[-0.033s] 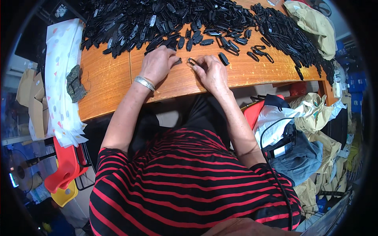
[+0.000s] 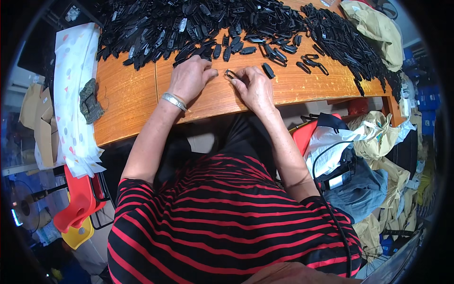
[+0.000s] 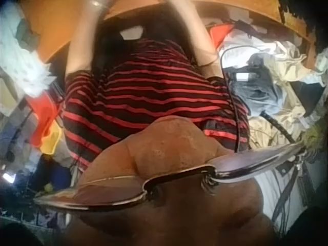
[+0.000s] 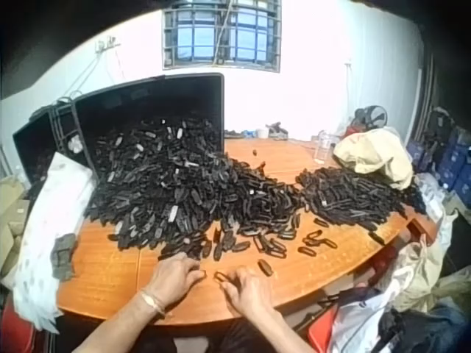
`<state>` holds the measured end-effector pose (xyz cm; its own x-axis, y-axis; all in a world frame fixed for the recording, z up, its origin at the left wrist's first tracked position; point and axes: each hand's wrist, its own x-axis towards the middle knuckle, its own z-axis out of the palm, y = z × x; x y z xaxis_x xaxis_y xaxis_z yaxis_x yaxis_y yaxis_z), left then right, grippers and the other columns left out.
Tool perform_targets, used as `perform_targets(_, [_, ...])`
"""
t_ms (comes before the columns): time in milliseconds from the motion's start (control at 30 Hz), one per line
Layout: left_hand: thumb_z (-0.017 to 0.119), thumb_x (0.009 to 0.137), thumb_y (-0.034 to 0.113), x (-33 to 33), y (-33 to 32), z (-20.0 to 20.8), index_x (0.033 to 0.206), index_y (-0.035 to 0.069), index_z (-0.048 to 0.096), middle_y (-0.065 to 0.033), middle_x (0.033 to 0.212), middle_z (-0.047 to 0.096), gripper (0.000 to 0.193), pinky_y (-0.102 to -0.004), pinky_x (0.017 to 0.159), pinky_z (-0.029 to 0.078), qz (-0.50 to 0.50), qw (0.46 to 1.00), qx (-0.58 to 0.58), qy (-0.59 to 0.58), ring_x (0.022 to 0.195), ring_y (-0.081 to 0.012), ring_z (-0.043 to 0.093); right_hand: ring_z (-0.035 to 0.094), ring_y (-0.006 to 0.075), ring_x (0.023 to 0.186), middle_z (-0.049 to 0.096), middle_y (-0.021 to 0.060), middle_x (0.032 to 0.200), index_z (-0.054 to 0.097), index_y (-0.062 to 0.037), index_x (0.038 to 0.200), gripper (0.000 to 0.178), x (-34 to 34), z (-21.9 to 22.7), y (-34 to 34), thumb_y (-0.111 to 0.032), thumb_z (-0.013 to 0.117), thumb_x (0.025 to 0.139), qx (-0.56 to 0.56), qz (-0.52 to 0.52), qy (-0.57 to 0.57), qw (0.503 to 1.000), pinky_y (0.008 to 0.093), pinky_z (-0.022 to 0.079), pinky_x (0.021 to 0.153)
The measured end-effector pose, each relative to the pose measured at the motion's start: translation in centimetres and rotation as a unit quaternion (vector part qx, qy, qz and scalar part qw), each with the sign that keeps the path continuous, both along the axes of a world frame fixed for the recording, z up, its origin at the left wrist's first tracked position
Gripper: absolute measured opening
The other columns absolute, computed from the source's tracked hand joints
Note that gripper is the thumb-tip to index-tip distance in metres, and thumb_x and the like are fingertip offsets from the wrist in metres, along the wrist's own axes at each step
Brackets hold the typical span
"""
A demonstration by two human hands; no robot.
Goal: Manually assembling small black plastic components by joining two parts together at a workbench.
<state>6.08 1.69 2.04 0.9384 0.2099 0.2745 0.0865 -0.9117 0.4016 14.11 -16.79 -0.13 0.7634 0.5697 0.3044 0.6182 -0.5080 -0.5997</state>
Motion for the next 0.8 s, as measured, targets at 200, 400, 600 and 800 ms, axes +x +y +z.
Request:
perform_targets(200, [0.071, 0.080, 0.020, -0.2, -0.8, -0.8, 0.095, 0.006, 0.070, -0.0118, 0.088, 0.064, 0.021, -0.0383, 0.070, 0.051, 0.001, 0.999, 0.029, -0.023, 0.080, -0.0309, 0.063, 0.064, 0.0351, 0.082, 0.065, 0.0155, 0.090, 0.066, -0.0020, 0.090, 0.025, -0.1, 0.0, 0.1, -0.021, 0.075, 0.078, 0.009, -0.002, 0.020, 1.000, 0.0416, 0.051, 0.072])
perform_targets(400, [0.068, 0.086, 0.009, 0.0, -1.4, -1.3, 0.105, 0.000, 0.064, -0.0028, 0.084, 0.066, 0.021, -0.0236, 0.062, 0.050, 0.021, 0.829, -0.558, -0.034, 0.071, -0.0099, 0.061, 0.064, 0.0185, 0.069, 0.066, 0.0095, 0.084, 0.064, 0.0000, 0.094, 0.021, -0.5, -0.5, 0.2, -0.014, 0.073, 0.082, 0.163, -0.025, 0.183, 0.969, 0.0312, 0.051, 0.065])
perform_targets(600, [0.067, 0.087, 0.008, -0.7, -2.6, -0.6, 0.110, 0.000, 0.061, 0.0005, 0.086, 0.063, 0.025, -0.0144, 0.051, 0.043, 0.001, 0.788, -0.613, -0.055, 0.061, -0.0005, 0.052, 0.059, 0.0068, 0.067, 0.065, 0.0045, 0.083, 0.060, 0.0021, 0.100, 0.018, -1.7, 1.0, 0.7, -0.006, 0.069, 0.086, 0.283, 0.000, 0.236, 0.930, 0.0217, 0.049, 0.062])
perform_targets(800, [0.067, 0.087, 0.007, -0.7, -3.2, -1.1, 0.113, 0.001, 0.063, 0.0019, 0.087, 0.062, 0.027, -0.0137, 0.050, 0.041, -0.013, 0.799, -0.593, -0.096, 0.061, 0.0005, 0.050, 0.060, 0.0062, 0.066, 0.063, 0.0035, 0.086, 0.058, 0.0013, 0.103, 0.019, -1.8, 0.1, 1.0, -0.005, 0.067, 0.088, 0.273, 0.059, 0.199, 0.939, 0.0202, 0.049, 0.059])
